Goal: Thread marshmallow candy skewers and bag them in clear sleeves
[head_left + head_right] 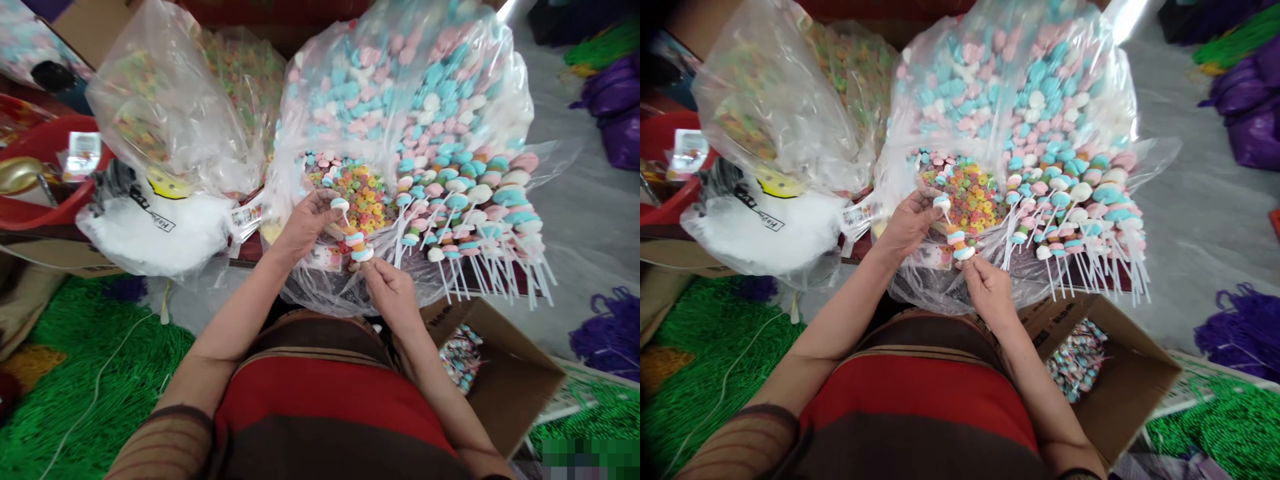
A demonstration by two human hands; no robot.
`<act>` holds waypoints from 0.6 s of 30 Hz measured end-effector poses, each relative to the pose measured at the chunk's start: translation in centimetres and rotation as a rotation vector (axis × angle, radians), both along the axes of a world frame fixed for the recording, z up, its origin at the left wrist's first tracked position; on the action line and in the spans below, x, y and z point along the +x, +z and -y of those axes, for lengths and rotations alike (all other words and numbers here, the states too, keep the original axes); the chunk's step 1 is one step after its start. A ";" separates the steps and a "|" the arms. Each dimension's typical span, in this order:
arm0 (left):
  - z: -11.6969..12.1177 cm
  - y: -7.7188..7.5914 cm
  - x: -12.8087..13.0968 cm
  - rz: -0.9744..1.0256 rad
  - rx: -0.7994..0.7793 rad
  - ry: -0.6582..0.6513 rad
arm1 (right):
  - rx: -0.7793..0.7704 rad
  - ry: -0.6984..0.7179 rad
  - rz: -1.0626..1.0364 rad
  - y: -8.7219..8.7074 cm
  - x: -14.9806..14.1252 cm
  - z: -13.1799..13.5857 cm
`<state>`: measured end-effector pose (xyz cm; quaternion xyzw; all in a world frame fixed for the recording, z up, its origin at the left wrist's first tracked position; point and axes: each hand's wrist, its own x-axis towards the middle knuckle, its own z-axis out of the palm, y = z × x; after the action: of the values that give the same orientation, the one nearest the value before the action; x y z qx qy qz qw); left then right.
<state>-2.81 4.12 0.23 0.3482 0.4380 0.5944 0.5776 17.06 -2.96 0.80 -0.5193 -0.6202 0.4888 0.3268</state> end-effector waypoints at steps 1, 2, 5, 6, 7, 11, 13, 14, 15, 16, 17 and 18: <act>0.0 -0.2 0.0 -0.030 0.015 0.003 | -0.007 0.003 0.003 0.1 0.1 0.0; 0.1 -0.3 0.0 -0.062 0.025 0.003 | -0.016 0.000 0.001 0.2 0.3 0.0; 0.3 -0.8 0.1 -0.130 0.022 -0.004 | -0.050 -0.014 -0.015 0.4 0.5 0.2; 0.3 -0.9 0.2 -0.136 0.020 -0.008 | -0.062 -0.018 -0.023 0.4 0.5 0.2; 0.4 -1.0 0.4 -0.137 0.022 -0.013 | -0.072 -0.019 -0.033 0.3 0.5 0.3; 0.7 -1.6 0.7 -0.151 0.056 -0.027 | -0.124 -0.029 -0.088 0.1 0.4 0.4; 0.9 -1.8 0.8 -0.189 0.068 -0.017 | -0.145 -0.042 -0.117 0.1 0.2 0.4; 1.0 -1.9 0.9 -0.216 0.071 -0.011 | -0.151 -0.050 -0.128 0.1 0.0 0.4; 1.2 -2.0 0.9 -0.247 0.070 -0.005 | -0.152 -0.058 -0.137 0.1 -0.1 0.4; 1.3 -2.1 1.0 -0.280 0.068 0.005 | -0.151 -0.064 -0.142 0.1 -0.4 0.4; 1.4 -2.2 1.1 -0.315 0.067 0.019 | -0.149 -0.068 -0.145 0.0 -0.6 0.4; 1.6 -2.3 1.2 -0.350 0.068 0.035 | -0.146 -0.070 -0.148 -0.1 -0.9 0.4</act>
<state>-1.63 2.55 -2.07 0.4579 0.5174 0.5491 0.4702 16.15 -3.40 0.74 -0.5255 -0.5386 0.5581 0.3496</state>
